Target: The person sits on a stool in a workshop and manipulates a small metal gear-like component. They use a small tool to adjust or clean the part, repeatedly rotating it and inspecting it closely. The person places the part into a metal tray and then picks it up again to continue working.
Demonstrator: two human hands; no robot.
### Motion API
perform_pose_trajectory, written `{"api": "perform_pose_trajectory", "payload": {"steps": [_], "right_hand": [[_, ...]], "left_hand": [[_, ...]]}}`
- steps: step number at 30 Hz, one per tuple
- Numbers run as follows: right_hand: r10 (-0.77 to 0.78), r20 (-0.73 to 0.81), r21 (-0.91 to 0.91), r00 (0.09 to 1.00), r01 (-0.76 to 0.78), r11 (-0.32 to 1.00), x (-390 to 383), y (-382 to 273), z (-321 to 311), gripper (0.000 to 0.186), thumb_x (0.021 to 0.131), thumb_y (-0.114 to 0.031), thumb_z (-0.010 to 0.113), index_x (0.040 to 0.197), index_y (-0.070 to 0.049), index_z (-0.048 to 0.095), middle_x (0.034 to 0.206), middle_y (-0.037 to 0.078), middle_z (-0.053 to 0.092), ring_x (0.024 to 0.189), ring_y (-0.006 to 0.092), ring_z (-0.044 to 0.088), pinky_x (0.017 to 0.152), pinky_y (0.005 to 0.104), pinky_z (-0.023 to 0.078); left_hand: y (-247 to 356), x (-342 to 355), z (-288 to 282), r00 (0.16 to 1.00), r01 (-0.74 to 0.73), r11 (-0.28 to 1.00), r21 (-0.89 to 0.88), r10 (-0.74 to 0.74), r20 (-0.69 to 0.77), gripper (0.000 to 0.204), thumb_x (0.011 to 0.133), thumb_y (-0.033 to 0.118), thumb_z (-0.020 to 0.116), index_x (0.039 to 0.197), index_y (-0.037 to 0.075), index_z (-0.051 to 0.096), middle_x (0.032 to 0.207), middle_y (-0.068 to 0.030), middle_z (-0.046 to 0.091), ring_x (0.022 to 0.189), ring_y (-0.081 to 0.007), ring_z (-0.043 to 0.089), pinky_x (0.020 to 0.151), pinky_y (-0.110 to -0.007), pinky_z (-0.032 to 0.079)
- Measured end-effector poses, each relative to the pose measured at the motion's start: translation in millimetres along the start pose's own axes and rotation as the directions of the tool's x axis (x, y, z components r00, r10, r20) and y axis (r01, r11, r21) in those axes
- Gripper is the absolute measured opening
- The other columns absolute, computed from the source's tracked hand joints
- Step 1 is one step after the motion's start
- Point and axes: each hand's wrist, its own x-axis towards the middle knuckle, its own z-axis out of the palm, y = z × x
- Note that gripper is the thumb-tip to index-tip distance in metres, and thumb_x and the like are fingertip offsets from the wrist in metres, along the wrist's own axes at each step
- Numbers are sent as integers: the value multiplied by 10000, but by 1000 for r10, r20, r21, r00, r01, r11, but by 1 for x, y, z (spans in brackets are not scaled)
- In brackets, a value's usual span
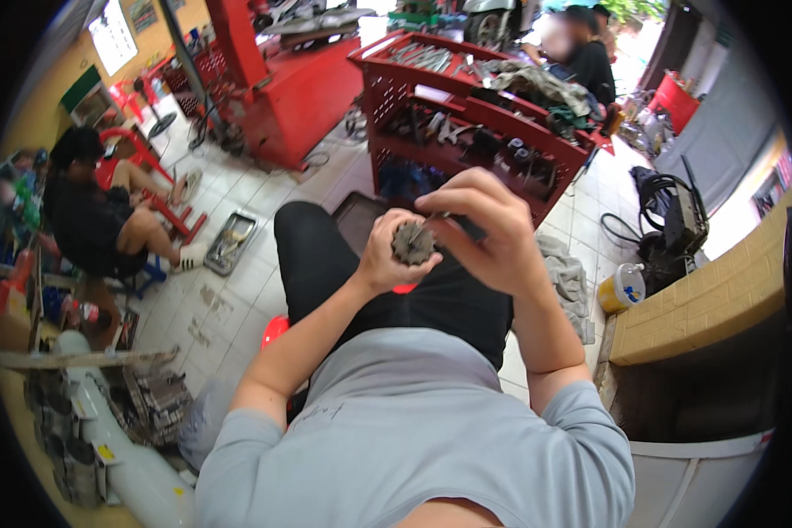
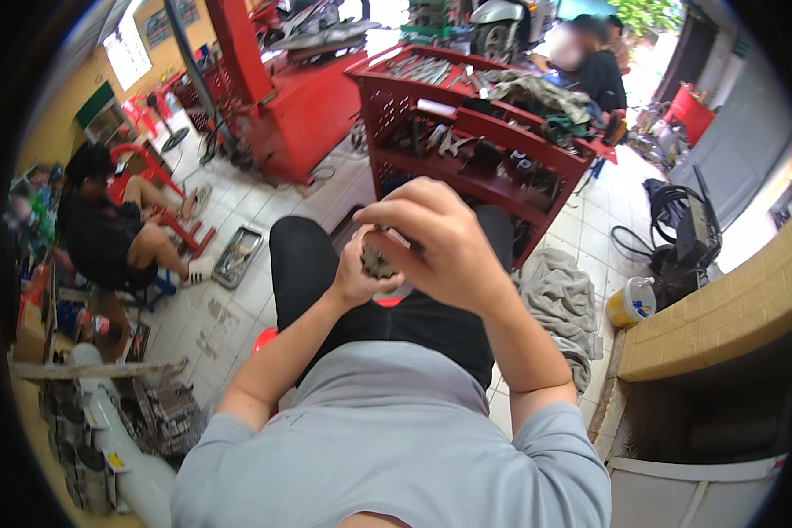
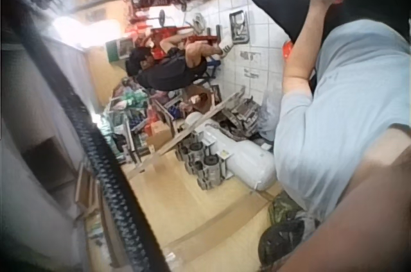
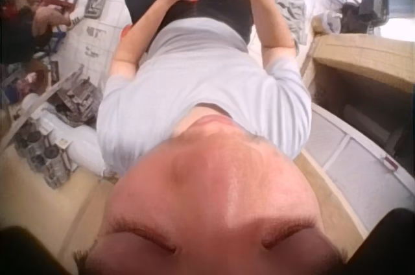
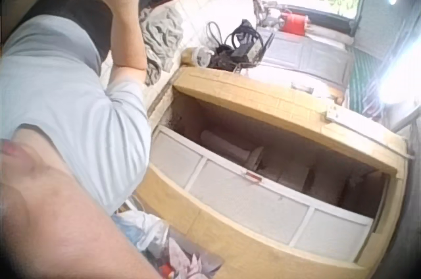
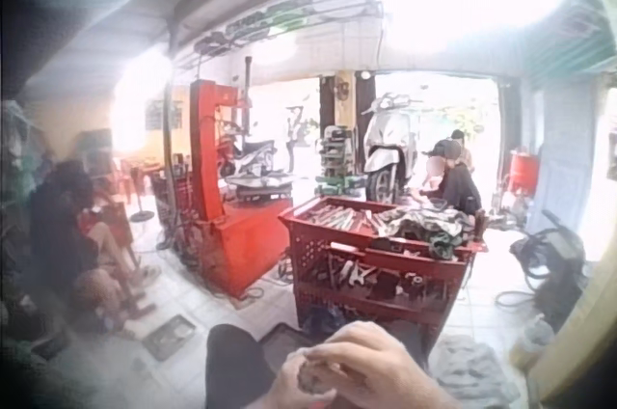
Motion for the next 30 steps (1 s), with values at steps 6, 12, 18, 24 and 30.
{"api": "perform_pose_trajectory", "payload": {"steps": [6,12,18,24,30], "right_hand": [[-50,-12,33,999,50,998,1,10,1,334,757,69,685,1065,-49,740,958,92,683,830,247,648,736,335,517],[-22,12,-21,1000,22,1000,-1,19,-1,305,749,-50,798,1049,-65,742,903,68,672,804,235,635,729,328,498],[15,4,-14,1000,-15,1000,-1,18,1,293,714,-99,840,983,-71,729,865,58,647,785,223,619,725,322,495],[2,8,-3,1000,-2,1000,1,14,0,287,722,-76,820,995,-72,733,887,57,661,789,209,624,723,316,483],[-50,18,-37,999,50,998,0,17,0,259,738,-72,803,988,-75,735,886,51,669,786,215,627,727,319,466]], "left_hand": [[7,6,-4,998,-10,1000,6,10,-58,515,620,243,913,1037,88,656,1035,-79,643,1014,-290,619,957,-410,449],[1,4,-2,995,96,995,-9,-96,-17,506,625,237,911,1026,73,649,1031,-76,642,996,-279,621,953,-406,452],[-3,3,-2,994,107,994,-22,-107,13,508,623,237,912,1032,81,655,1061,-68,632,1015,-275,609,952,-405,456],[-6,3,-1,994,99,994,-45,-97,43,517,624,238,911,1045,83,653,1067,-71,631,1036,-283,601,965,-409,452],[1,4,-2,992,126,991,-51,-124,31,521,628,239,914,1051,82,654,1072,-78,631,1053,-282,595,967,-405,455]]}}
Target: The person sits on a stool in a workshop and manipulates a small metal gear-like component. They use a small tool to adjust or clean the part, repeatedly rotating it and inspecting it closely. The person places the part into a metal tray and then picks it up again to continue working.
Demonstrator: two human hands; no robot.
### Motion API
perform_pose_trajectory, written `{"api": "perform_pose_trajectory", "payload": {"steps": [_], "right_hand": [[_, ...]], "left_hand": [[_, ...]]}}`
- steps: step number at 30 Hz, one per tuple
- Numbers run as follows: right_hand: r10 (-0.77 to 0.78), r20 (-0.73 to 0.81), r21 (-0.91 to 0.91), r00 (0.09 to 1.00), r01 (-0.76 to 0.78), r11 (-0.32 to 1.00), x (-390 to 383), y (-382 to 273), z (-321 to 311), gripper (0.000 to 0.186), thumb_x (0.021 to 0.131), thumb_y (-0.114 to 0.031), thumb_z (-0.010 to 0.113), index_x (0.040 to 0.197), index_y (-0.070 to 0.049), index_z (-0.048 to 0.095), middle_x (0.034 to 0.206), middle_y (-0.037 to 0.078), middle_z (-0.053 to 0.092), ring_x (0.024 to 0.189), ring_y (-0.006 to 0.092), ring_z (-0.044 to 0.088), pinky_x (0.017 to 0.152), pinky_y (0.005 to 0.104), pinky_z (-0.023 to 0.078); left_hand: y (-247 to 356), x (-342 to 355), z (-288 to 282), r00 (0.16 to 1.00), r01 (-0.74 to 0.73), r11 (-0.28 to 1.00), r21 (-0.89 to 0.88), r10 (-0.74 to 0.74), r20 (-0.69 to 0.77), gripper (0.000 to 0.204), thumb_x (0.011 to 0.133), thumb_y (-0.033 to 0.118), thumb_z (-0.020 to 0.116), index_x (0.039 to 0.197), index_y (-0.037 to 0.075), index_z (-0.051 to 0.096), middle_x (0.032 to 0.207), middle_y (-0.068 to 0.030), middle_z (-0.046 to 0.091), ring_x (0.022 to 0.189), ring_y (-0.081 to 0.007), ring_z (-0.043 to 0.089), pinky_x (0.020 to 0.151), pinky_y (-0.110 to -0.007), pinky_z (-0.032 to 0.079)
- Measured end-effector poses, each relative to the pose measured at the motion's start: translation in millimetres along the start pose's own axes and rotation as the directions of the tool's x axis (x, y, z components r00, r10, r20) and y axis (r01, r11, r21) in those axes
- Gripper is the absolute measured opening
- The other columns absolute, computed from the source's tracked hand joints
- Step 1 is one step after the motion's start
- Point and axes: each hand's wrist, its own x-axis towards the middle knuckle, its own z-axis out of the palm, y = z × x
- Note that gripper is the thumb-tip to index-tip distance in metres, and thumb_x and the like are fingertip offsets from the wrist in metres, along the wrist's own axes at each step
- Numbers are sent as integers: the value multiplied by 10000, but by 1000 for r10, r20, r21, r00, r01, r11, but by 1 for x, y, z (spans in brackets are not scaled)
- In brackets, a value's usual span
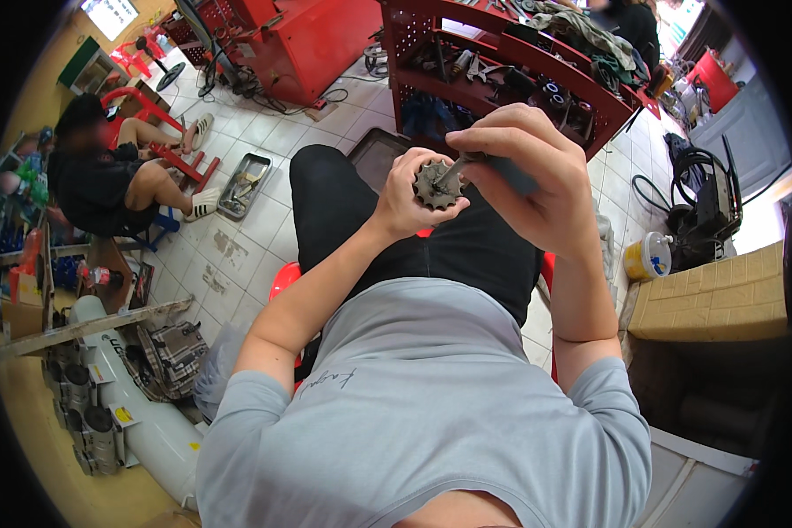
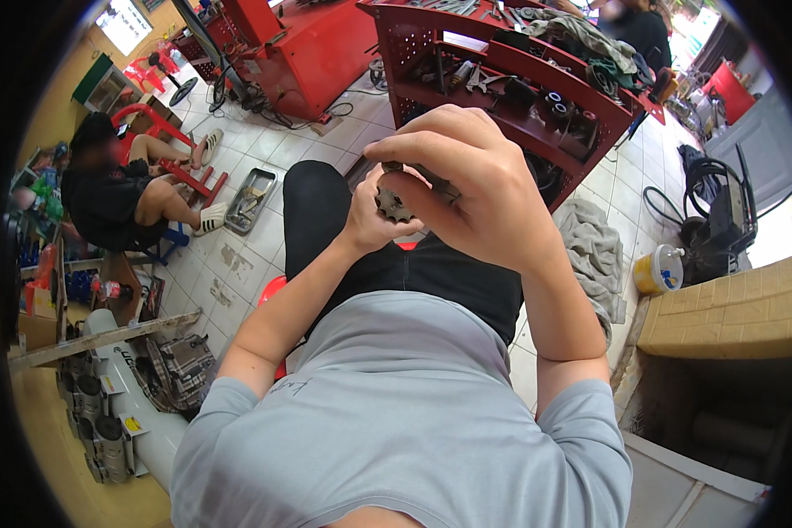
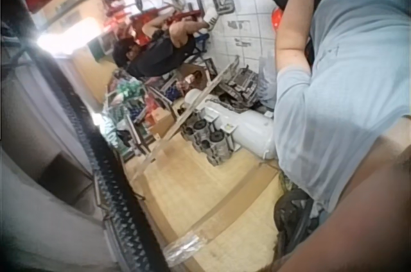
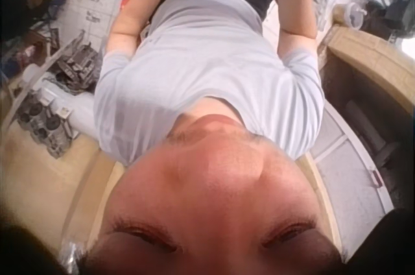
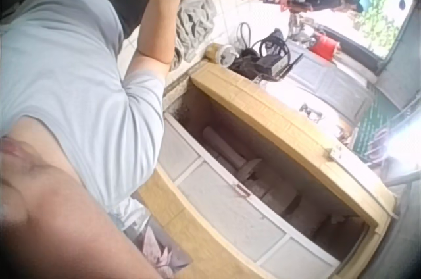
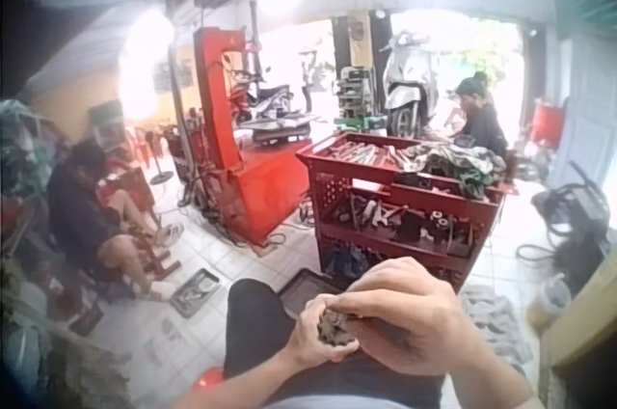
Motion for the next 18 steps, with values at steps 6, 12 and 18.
{"api": "perform_pose_trajectory", "payload": {"steps": [6,12,18], "right_hand": [[65,-17,5,998,-65,998,0,-1,-1,249,726,-130,838,945,-82,730,853,35,661,779,210,621,745,319,455],[48,-6,8,999,-48,999,2,-1,4,270,727,-113,831,981,-90,743,860,37,666,782,211,621,753,330,468],[-9,46,40,999,8,999,3,0,6,309,745,15,730,1035,-89,753,890,45,695,809,219,643,794,337,490]], "left_hand": [[0,0,0,1000,-3,1000,10,3,1,520,630,249,916,1047,78,657,1074,-79,630,1047,-284,596,965,-402,456],[-9,-5,-3,1000,-12,999,33,13,-22,517,625,250,917,1037,79,656,1059,-84,632,1017,-286,605,957,-407,455],[-12,-5,-8,999,16,1000,20,-15,-48,533,616,243,919,1040,74,643,1043,-96,633,989,-298,618,928,-413,465]]}}
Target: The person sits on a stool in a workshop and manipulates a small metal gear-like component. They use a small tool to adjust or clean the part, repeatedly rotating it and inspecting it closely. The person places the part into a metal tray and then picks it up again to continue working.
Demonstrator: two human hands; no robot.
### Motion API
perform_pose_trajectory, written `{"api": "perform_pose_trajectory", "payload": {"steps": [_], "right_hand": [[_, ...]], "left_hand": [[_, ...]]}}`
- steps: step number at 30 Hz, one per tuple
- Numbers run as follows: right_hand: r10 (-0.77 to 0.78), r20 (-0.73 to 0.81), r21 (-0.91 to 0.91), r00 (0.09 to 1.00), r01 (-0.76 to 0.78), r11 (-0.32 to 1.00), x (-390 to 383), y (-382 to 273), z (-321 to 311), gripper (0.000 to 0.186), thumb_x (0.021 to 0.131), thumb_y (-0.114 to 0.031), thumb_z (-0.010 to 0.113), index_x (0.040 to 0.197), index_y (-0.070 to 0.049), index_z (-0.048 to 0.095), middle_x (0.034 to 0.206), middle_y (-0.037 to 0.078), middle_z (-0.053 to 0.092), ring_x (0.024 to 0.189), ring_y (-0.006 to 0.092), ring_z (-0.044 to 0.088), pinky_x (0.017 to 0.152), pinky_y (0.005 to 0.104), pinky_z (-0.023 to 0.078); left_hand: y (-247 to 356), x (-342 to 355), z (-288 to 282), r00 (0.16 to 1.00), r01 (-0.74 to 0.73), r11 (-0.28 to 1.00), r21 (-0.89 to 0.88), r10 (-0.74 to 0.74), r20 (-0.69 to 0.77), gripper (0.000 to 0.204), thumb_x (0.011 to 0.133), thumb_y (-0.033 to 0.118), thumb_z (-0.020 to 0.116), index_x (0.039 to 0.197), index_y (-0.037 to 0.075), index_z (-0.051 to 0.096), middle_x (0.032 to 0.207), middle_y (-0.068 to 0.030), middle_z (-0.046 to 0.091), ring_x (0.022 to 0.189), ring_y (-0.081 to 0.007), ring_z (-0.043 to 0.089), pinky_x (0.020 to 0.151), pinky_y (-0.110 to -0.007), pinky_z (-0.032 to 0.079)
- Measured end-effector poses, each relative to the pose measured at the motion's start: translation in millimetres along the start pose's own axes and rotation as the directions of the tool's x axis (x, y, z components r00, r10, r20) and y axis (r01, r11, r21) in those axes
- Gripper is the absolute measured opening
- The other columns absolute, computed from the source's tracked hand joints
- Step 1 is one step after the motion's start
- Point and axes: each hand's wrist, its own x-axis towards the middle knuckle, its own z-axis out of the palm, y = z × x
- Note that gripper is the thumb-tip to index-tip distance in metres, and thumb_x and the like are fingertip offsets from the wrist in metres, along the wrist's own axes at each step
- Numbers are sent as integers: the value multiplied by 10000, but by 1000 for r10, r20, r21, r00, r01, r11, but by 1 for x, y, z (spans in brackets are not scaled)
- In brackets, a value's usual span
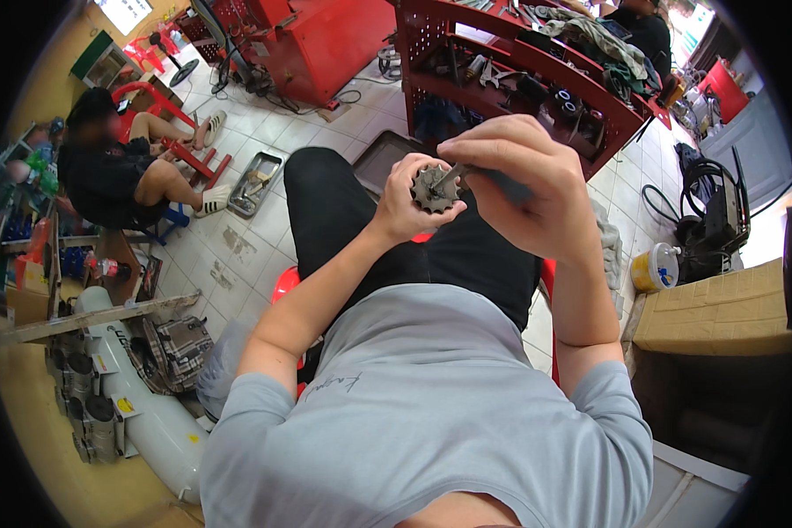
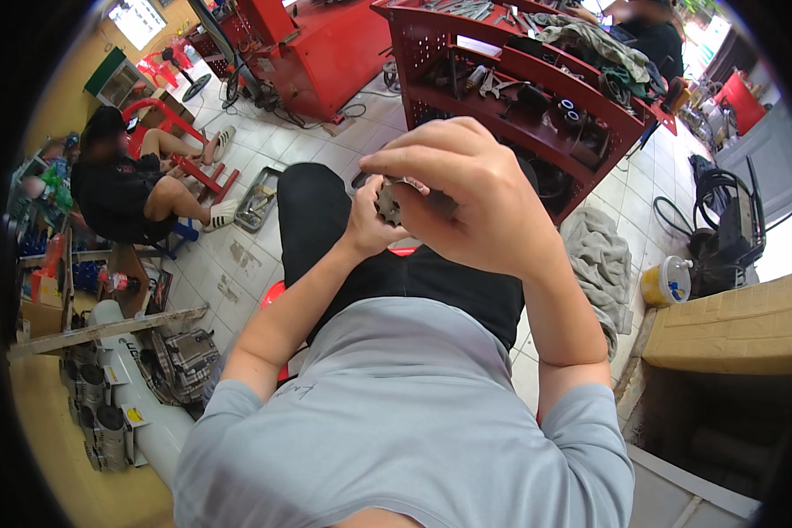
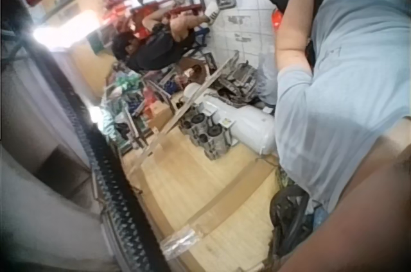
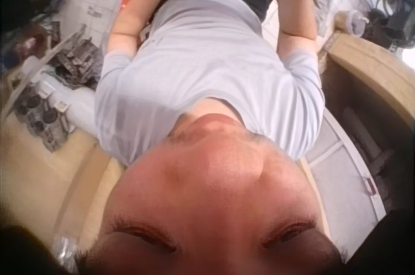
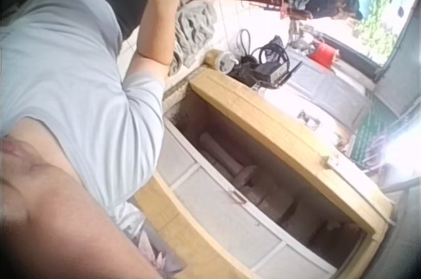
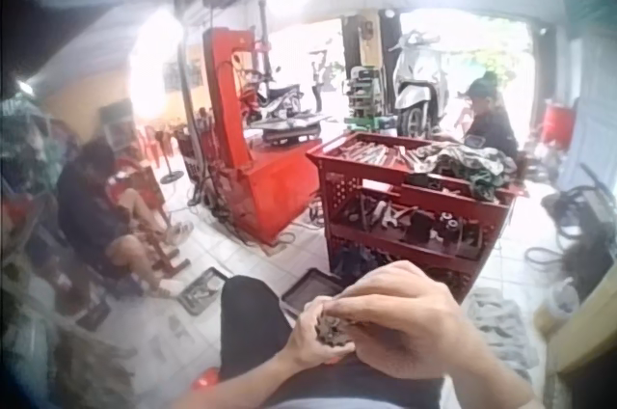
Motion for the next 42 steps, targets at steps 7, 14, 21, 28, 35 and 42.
{"api": "perform_pose_trajectory", "payload": {"steps": [7,14,21,28,35,42], "right_hand": [[118,-36,-34,992,-119,992,-1,-3,-4,244,765,-76,796,1003,-78,741,904,49,695,860,232,648,788,325,514],[-12,-90,11,996,14,1000,2,-3,-3,306,793,28,725,1087,-54,744,1046,94,731,936,260,680,838,355,522],[-43,-148,-62,988,34,997,2,-18,-14,304,788,25,721,1079,-56,744,1029,99,709,891,251,665,807,371,512],[45,-129,17,991,-43,999,-2,-18,-6,292,741,-19,794,1024,-66,739,963,76,671,834,241,628,731,327,509],[-19,-51,-62,999,16,998,0,-17,-7,277,772,-24,754,1043,-79,740,984,55,706,868,237,657,805,369,492],[39,-84,21,996,-37,999,1,-20,-3,305,779,-8,748,1073,-89,737,1011,51,695,916,249,648,809,367,488]], "left_hand": [[1,3,4,999,-54,998,30,53,12,554,612,235,920,1047,59,626,1028,-95,633,982,-300,620,918,-407,468],[13,10,5,1000,-6,997,-71,8,30,558,623,237,919,1057,52,621,1043,-89,627,988,-289,614,928,-398,471],[29,32,4,991,-68,996,-55,74,116,563,630,251,919,1078,67,630,1060,-91,619,1030,-283,598,949,-402,465],[14,-1,2,993,-38,996,-85,48,112,574,629,254,924,1073,48,624,1069,-102,622,1033,-290,607,959,-404,462],[6,1,7,995,-20,992,-124,32,97,563,637,229,919,1061,28,607,1077,-102,620,1004,-282,614,946,-396,470],[15,3,3,995,-40,996,-75,46,85,534,642,226,915,1036,35,610,1040,-95,615,975,-269,614,906,-381,481]]}}
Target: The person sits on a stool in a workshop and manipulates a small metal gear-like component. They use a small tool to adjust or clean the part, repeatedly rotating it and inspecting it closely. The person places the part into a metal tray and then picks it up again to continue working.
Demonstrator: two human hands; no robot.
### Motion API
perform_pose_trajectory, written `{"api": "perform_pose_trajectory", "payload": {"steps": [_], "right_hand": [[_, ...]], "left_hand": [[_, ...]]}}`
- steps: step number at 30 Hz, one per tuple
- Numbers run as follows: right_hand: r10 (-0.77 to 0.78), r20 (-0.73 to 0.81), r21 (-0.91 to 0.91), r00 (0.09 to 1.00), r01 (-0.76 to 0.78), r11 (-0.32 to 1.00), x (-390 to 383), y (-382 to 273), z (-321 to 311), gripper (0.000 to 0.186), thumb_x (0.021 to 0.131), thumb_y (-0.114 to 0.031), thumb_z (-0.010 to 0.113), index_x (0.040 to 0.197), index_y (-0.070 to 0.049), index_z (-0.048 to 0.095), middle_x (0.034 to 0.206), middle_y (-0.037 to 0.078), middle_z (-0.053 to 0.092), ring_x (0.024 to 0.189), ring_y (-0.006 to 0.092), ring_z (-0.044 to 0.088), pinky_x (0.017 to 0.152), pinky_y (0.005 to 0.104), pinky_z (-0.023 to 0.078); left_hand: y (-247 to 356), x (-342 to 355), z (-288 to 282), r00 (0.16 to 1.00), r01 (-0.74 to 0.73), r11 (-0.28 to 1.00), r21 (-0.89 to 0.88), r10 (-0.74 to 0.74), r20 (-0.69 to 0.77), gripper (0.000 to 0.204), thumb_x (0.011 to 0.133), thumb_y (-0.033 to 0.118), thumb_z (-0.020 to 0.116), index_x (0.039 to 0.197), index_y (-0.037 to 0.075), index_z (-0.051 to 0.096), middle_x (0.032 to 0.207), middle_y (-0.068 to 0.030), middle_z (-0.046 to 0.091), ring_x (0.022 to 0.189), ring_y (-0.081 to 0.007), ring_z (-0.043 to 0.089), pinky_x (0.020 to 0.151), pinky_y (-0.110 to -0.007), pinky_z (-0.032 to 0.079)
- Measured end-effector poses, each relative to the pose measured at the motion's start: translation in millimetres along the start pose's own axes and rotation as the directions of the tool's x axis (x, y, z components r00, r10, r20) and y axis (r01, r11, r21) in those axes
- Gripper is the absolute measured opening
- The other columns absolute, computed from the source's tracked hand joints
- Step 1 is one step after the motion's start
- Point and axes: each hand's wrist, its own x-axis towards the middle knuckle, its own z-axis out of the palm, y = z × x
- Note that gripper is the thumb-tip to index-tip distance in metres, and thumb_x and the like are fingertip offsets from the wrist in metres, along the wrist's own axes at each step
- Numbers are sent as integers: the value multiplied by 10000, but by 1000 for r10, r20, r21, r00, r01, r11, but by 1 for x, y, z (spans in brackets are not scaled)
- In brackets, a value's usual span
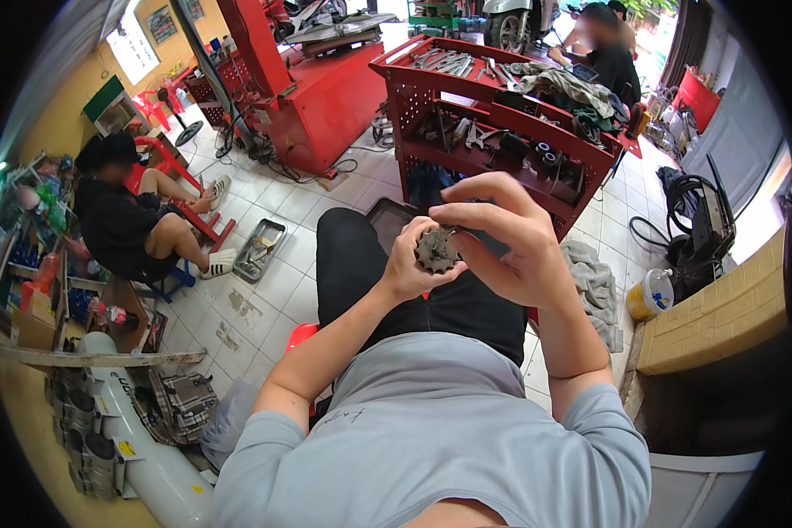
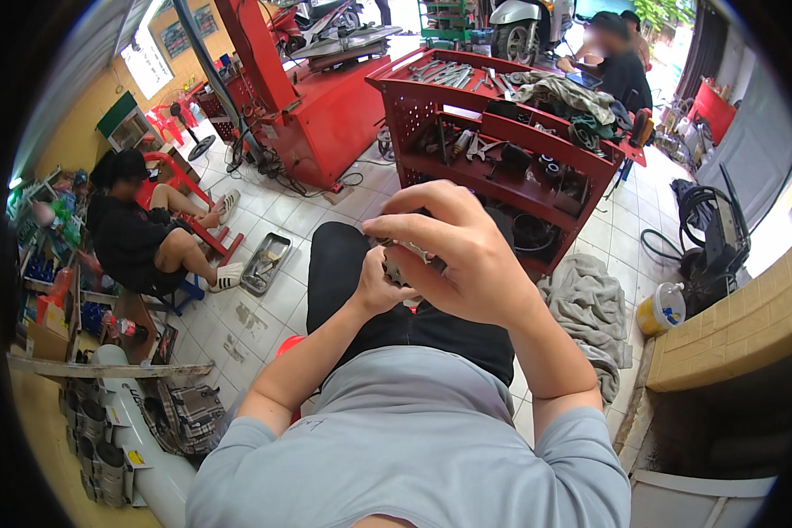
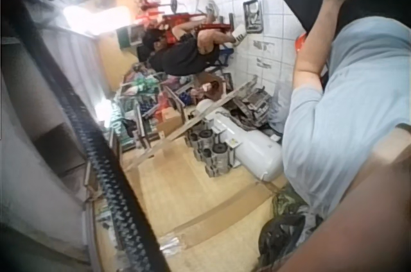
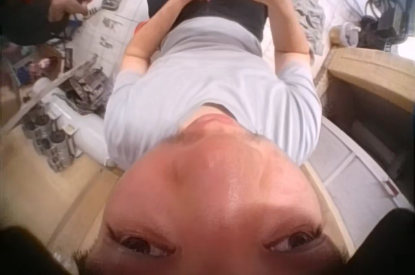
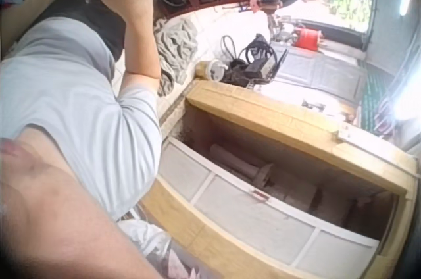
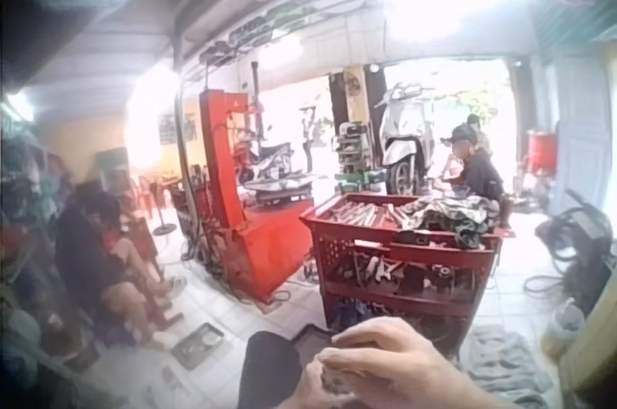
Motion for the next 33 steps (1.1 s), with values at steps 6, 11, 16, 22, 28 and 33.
{"api": "perform_pose_trajectory", "payload": {"steps": [6,11,16,22,28,33], "right_hand": [[-72,61,-3,996,72,997,-1,10,-3,353,769,10,743,1110,-80,724,1011,77,679,905,255,647,768,368,492],[26,51,38,998,-28,999,-3,5,1,316,768,0,751,1072,-83,726,994,78,672,907,244,640,751,367,490],[46,16,23,999,-46,999,-2,6,0,260,774,-31,782,1021,-65,710,965,82,661,893,243,630,751,350,499],[128,-154,191,980,-97,977,-5,14,2,249,761,-31,809,970,-41,673,932,92,658,828,254,648,771,337,513],[-61,-17,52,998,62,997,-2,4,0,335,759,22,714,1087,-45,718,958,79,723,889,254,684,854,370,493],[-23,84,26,996,21,999,-1,1,0,316,796,58,662,1084,-57,722,983,74,731,922,249,686,861,366,484]], "left_hand": [[3,1,0,999,39,999,-25,-38,23,489,640,210,907,992,43,612,1009,-82,610,950,-266,607,881,-382,482],[4,-2,2,1000,30,999,-36,-30,2,495,638,204,904,1012,46,621,1031,-87,614,973,-264,608,897,-384,480],[-1,4,0,1000,1,1000,-14,-1,28,513,633,203,902,1048,52,641,1058,-86,622,999,-272,612,930,-392,479],[23,33,-6,997,-56,998,23,54,59,528,618,221,910,1059,76,658,1068,-87,625,1024,-276,607,952,-390,473],[12,10,-7,998,-18,1000,-4,19,54,523,636,230,912,1037,41,637,1037,-88,628,1017,-269,611,936,-397,476],[3,-2,-9,998,29,1000,2,-29,53,545,634,241,922,1036,30,622,1032,-89,620,979,-266,620,897,-375,491]]}}
